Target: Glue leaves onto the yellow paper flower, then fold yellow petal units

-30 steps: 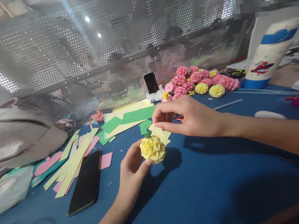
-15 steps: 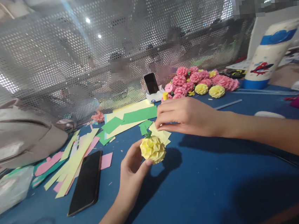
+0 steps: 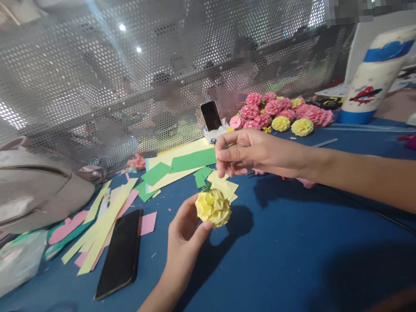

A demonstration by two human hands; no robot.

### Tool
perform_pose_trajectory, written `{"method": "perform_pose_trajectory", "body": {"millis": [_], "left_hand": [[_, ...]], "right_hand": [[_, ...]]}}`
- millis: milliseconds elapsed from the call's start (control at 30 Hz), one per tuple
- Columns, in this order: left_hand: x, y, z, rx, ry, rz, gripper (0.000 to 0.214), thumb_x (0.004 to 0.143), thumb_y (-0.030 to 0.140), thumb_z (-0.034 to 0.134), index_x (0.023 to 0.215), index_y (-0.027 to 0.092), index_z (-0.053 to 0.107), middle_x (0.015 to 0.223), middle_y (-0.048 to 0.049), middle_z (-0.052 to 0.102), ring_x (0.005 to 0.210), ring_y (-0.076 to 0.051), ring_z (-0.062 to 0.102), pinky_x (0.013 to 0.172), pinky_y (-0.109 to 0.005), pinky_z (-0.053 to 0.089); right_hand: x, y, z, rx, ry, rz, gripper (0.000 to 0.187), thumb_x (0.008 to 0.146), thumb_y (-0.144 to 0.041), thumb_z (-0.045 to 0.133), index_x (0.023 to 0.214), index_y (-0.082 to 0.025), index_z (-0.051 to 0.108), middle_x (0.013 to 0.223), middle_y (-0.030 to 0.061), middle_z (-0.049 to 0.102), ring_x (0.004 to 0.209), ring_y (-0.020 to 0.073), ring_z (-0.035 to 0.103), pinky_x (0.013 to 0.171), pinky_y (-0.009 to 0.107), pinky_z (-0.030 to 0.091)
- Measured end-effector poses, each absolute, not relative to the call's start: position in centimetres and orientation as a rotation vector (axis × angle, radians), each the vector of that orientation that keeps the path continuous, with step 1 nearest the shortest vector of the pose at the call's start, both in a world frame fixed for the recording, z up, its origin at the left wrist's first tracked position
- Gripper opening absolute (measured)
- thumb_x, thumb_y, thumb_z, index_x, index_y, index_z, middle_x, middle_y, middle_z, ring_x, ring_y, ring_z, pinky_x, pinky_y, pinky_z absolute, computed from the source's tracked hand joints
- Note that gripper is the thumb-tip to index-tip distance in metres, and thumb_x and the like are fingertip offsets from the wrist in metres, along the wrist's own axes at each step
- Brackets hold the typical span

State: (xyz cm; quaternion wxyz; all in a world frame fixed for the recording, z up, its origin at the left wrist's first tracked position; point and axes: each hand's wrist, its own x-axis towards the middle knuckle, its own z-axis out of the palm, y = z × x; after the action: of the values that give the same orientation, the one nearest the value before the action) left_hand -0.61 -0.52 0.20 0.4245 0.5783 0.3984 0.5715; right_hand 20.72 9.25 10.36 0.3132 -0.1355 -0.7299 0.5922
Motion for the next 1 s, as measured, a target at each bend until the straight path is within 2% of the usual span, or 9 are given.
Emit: {"method": "perform_pose_trajectory", "body": {"millis": [100, 167, 333, 467, 567, 633, 767, 900, 1000], "left_hand": [[-0.6, -0.6, 0.2, 1.444, 1.0, 1.431, 0.045, 0.084, 0.044, 0.076, 0.121, 0.021, 0.066, 0.118, -0.0094, 0.072, 0.108, -0.027, 0.068, 0.093, -0.035, 0.054], [-0.6, -0.6, 0.3, 1.445, 0.995, 1.43, 0.046, 0.083, 0.045, 0.077, 0.121, 0.021, 0.066, 0.118, -0.0098, 0.072, 0.108, -0.028, 0.068, 0.093, -0.036, 0.054], [-0.7, -0.6, 0.2, 1.445, 0.985, 1.427, 0.044, 0.083, 0.044, 0.077, 0.12, 0.022, 0.066, 0.117, -0.0091, 0.072, 0.108, -0.027, 0.068, 0.092, -0.034, 0.055], [-0.8, -0.5, 0.0, 1.442, 0.977, 1.43, 0.041, 0.085, 0.041, 0.076, 0.121, 0.024, 0.065, 0.12, -0.0065, 0.071, 0.11, -0.024, 0.067, 0.093, -0.032, 0.054], [-0.8, -0.5, -0.1, 1.441, 0.972, 1.429, 0.041, 0.085, 0.04, 0.076, 0.121, 0.025, 0.065, 0.12, -0.0066, 0.071, 0.11, -0.024, 0.067, 0.094, -0.032, 0.054], [-0.8, -0.5, -0.1, 1.441, 0.97, 1.43, 0.041, 0.085, 0.04, 0.076, 0.121, 0.024, 0.065, 0.12, -0.0071, 0.071, 0.111, -0.025, 0.067, 0.094, -0.032, 0.054], [-0.8, -0.5, -0.1, 1.446, 0.963, 1.429, 0.041, 0.085, 0.039, 0.076, 0.122, 0.024, 0.066, 0.12, -0.007, 0.071, 0.11, -0.024, 0.067, 0.094, -0.031, 0.054], [-0.8, -0.5, 0.0, 1.449, 0.955, 1.426, 0.039, 0.086, 0.039, 0.076, 0.122, 0.026, 0.066, 0.121, -0.0054, 0.071, 0.112, -0.023, 0.067, 0.094, -0.029, 0.053], [-0.8, -0.5, 0.1, 1.452, 0.951, 1.426, 0.039, 0.086, 0.04, 0.076, 0.121, 0.028, 0.067, 0.122, -0.0036, 0.071, 0.112, -0.021, 0.066, 0.095, -0.027, 0.052]], "right_hand": [[20.6, 9.2, 10.5, -0.416, -1.945, 1.449, 0.022, 0.086, -0.03, 0.075, 0.084, -0.015, 0.059, 0.07, -0.0022, 0.064, 0.062, 0.0076, 0.053, 0.057, 0.021, 0.039], [20.5, 9.1, 10.6, -0.428, -2.011, 1.304, 0.021, 0.084, -0.029, 0.076, 0.084, -0.016, 0.06, 0.07, -0.0034, 0.062, 0.063, 0.0081, 0.053, 0.059, 0.021, 0.041], [20.7, 8.9, 10.5, -0.386, -2.277, 0.705, 0.009, 0.089, -0.023, 0.07, 0.084, -0.015, 0.07, 0.081, 0.0011, 0.067, 0.072, 0.0114, 0.058, 0.066, 0.024, 0.044], [21.2, 8.9, 10.4, -0.288, -2.421, 0.211, 0.011, 0.094, -0.022, 0.067, 0.093, -0.014, 0.074, 0.085, 0.0042, 0.067, 0.078, 0.0143, 0.059, 0.072, 0.027, 0.042], [21.5, 9.1, 10.4, -0.262, -2.481, -0.023, 0.014, 0.097, -0.024, 0.064, 0.099, -0.014, 0.074, 0.088, 0.0058, 0.065, 0.081, 0.0165, 0.058, 0.072, 0.029, 0.042], [21.5, 9.3, 10.3, -0.248, -2.478, -0.1, 0.016, 0.098, -0.023, 0.061, 0.094, -0.015, 0.074, 0.085, 0.0057, 0.065, 0.08, 0.0168, 0.057, 0.071, 0.029, 0.041], [21.4, 9.3, 10.5, -0.271, -2.406, 0.086, 0.014, 0.095, -0.02, 0.065, 0.086, -0.016, 0.075, 0.084, 0.0052, 0.071, 0.083, 0.0177, 0.061, 0.076, 0.031, 0.043], [21.2, 9.1, 10.9, -0.395, -2.229, 0.696, 0.008, 0.089, -0.024, 0.073, 0.086, -0.017, 0.074, 0.093, 0.0038, 0.076, 0.082, 0.0153, 0.065, 0.074, 0.029, 0.046], [21.2, 9.1, 10.9, -0.345, -2.097, 1.151, 0.009, 0.092, -0.026, 0.07, 0.088, -0.018, 0.071, 0.1, 0.0032, 0.076, 0.087, 0.0135, 0.067, 0.072, 0.025, 0.047]]}}
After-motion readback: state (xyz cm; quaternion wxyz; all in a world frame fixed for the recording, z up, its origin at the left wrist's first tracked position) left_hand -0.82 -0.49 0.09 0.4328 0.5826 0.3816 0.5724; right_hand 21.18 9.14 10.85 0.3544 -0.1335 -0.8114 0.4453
